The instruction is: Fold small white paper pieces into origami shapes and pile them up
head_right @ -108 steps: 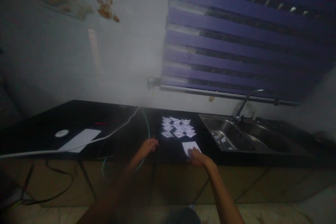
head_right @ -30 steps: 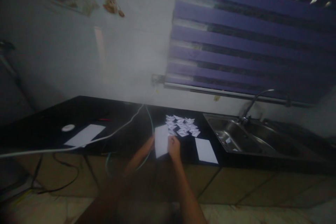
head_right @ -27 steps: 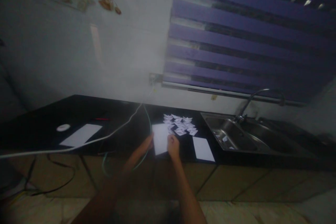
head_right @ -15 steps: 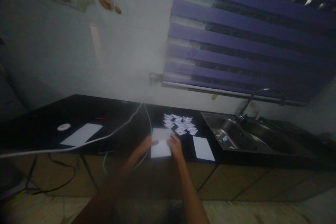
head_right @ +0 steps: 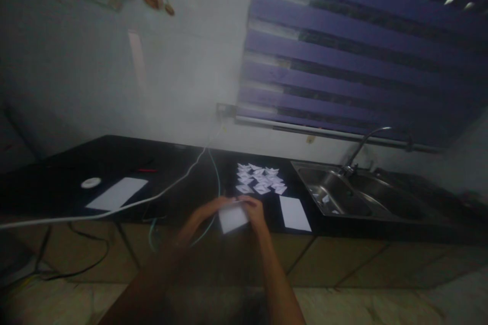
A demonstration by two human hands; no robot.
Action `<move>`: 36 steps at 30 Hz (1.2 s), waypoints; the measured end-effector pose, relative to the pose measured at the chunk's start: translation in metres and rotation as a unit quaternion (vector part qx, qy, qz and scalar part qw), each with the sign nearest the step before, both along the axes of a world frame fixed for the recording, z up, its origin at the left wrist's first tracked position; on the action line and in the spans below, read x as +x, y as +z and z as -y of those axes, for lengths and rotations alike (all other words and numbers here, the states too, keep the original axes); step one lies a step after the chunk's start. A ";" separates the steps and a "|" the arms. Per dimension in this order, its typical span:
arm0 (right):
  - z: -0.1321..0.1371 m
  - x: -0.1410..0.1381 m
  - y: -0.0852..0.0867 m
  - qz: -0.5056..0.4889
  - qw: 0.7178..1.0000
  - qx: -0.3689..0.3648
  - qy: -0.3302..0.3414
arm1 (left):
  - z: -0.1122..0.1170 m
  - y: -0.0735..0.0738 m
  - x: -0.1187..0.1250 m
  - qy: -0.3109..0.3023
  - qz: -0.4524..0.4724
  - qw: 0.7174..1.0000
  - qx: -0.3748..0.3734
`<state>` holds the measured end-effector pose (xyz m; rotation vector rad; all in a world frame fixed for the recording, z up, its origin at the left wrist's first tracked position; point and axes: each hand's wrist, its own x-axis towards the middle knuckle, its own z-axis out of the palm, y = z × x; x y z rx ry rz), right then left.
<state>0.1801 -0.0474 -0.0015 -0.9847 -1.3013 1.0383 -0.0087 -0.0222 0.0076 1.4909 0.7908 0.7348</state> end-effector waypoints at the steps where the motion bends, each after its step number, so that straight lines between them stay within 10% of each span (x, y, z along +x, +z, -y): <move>1: 0.000 0.000 0.000 -0.001 1.000 0.008 0.002 | -0.002 0.002 0.001 -0.018 -0.009 1.000 0.009; 10: -0.006 -0.005 0.004 -0.140 0.989 -0.033 -0.024 | 0.010 0.006 -0.005 -0.027 -0.029 0.998 0.040; 19: 0.002 -0.012 0.003 0.031 0.999 -0.030 -0.013 | 0.014 0.001 -0.005 0.051 0.058 0.996 0.054; 36: 0.001 -0.012 0.001 0.057 0.997 -0.009 -0.055 | 0.025 0.006 -0.001 0.056 0.020 0.992 0.109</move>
